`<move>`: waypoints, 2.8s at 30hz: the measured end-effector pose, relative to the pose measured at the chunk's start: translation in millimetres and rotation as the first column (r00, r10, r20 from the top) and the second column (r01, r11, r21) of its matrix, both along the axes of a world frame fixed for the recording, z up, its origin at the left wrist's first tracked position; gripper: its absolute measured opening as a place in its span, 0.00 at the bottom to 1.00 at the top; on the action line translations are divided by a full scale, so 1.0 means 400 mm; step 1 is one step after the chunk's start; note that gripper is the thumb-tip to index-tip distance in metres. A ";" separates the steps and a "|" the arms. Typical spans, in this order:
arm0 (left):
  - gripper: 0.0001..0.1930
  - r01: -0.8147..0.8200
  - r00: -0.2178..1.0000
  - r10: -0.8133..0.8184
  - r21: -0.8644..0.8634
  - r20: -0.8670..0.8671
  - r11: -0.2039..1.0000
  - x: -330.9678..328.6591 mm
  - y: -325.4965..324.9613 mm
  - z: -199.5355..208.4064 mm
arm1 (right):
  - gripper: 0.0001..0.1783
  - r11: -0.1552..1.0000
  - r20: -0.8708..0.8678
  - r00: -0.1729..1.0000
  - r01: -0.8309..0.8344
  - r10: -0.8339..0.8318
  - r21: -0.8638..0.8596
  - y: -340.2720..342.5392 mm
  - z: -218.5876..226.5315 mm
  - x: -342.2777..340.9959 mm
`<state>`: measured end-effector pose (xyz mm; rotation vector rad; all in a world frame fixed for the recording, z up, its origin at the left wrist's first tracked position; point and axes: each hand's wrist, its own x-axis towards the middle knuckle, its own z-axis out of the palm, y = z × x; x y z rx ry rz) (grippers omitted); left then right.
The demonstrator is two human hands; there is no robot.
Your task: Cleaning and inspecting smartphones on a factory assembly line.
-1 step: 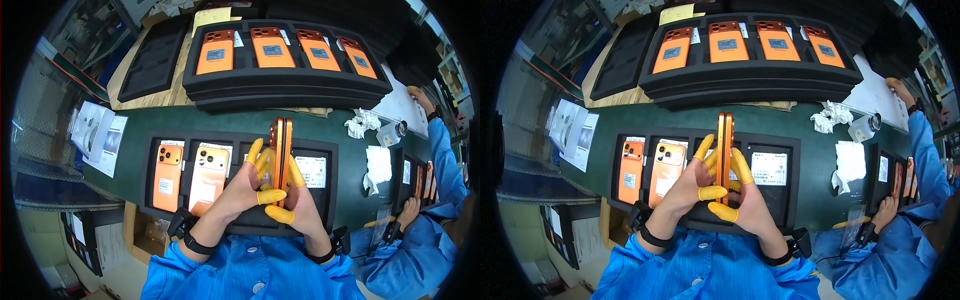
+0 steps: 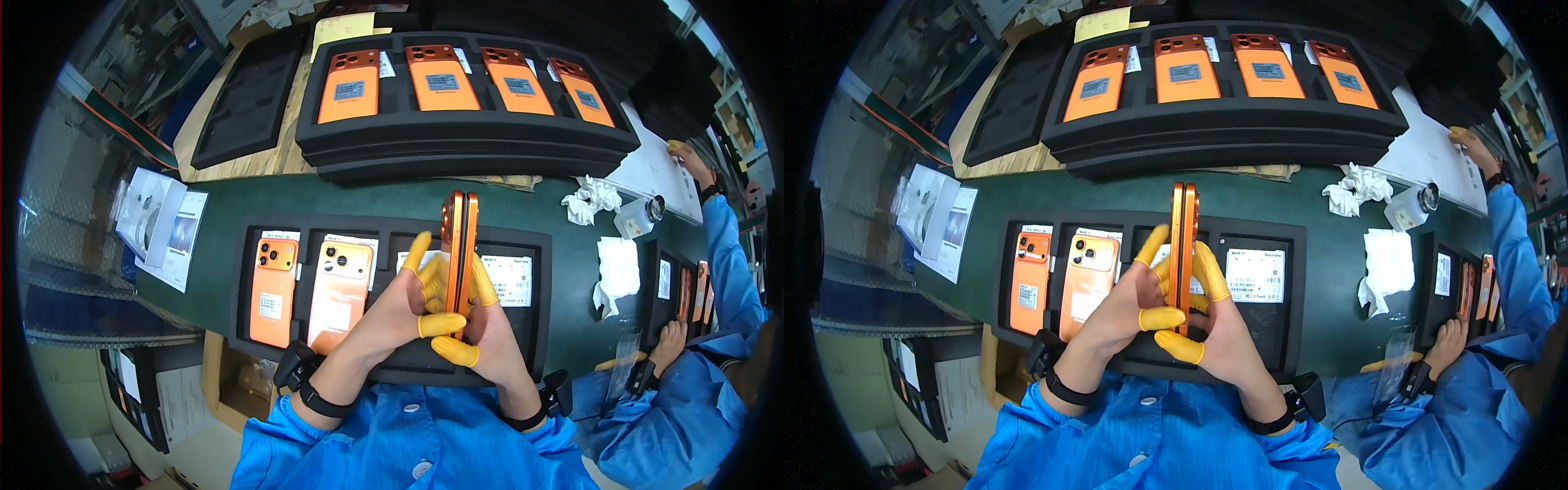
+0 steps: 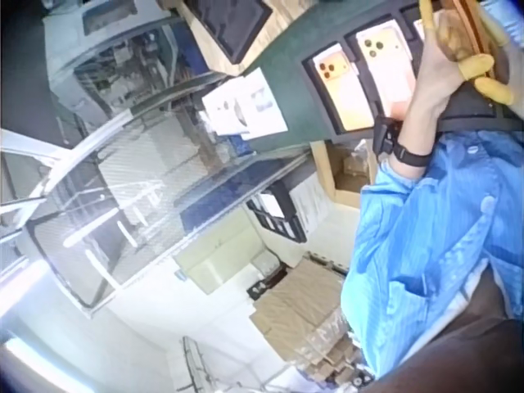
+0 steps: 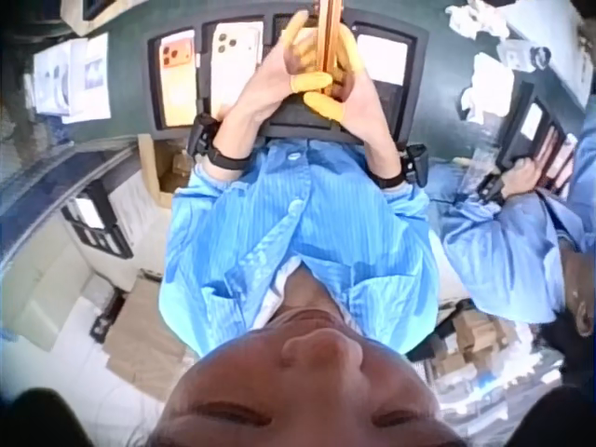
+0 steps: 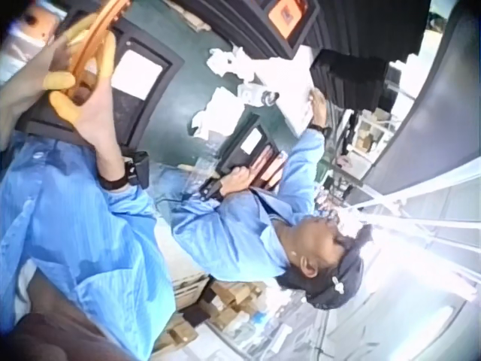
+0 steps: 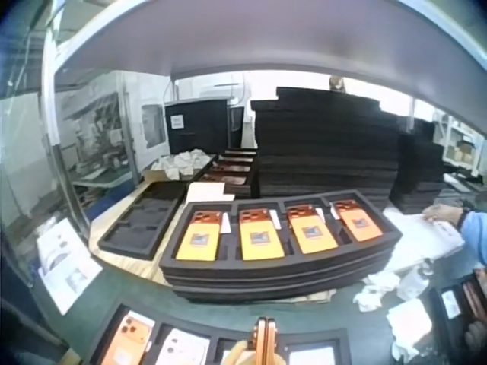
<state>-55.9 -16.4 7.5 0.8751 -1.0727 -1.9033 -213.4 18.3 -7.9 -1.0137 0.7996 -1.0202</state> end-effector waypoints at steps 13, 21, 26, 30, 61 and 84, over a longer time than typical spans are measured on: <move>0.45 -0.084 0.994 0.096 0.183 -0.057 0.979 -0.015 0.016 -0.004 | 0.59 0.996 -0.482 0.875 -0.012 -0.031 -0.087 0.003 0.085 -0.057; 0.49 -0.046 0.998 0.049 0.081 -0.033 0.996 -0.056 -0.024 -0.002 | 0.14 0.565 -0.572 0.159 0.502 -0.805 -0.655 -0.125 0.047 -0.392; 0.53 -0.027 0.998 0.038 0.192 -0.055 0.981 -0.049 -0.022 -0.011 | 0.11 0.666 -0.656 -0.219 0.036 -0.722 -0.745 -0.303 -0.086 -0.404; 0.51 0.090 0.995 -0.077 0.207 -0.070 0.974 -0.067 -0.037 -0.015 | 0.07 0.650 -0.610 -0.304 -0.041 -0.732 -0.759 -0.320 -0.114 -0.437; 0.49 0.167 0.979 -0.183 0.165 0.087 0.972 -0.055 0.003 0.004 | 0.19 0.619 -0.638 0.553 -0.256 -0.536 -0.742 -0.028 0.149 -0.098; 0.51 0.338 0.929 -0.349 0.100 0.123 0.936 -0.032 0.059 -0.005 | 0.16 0.474 -0.493 0.336 -0.143 -0.803 -0.869 -0.129 0.140 -0.141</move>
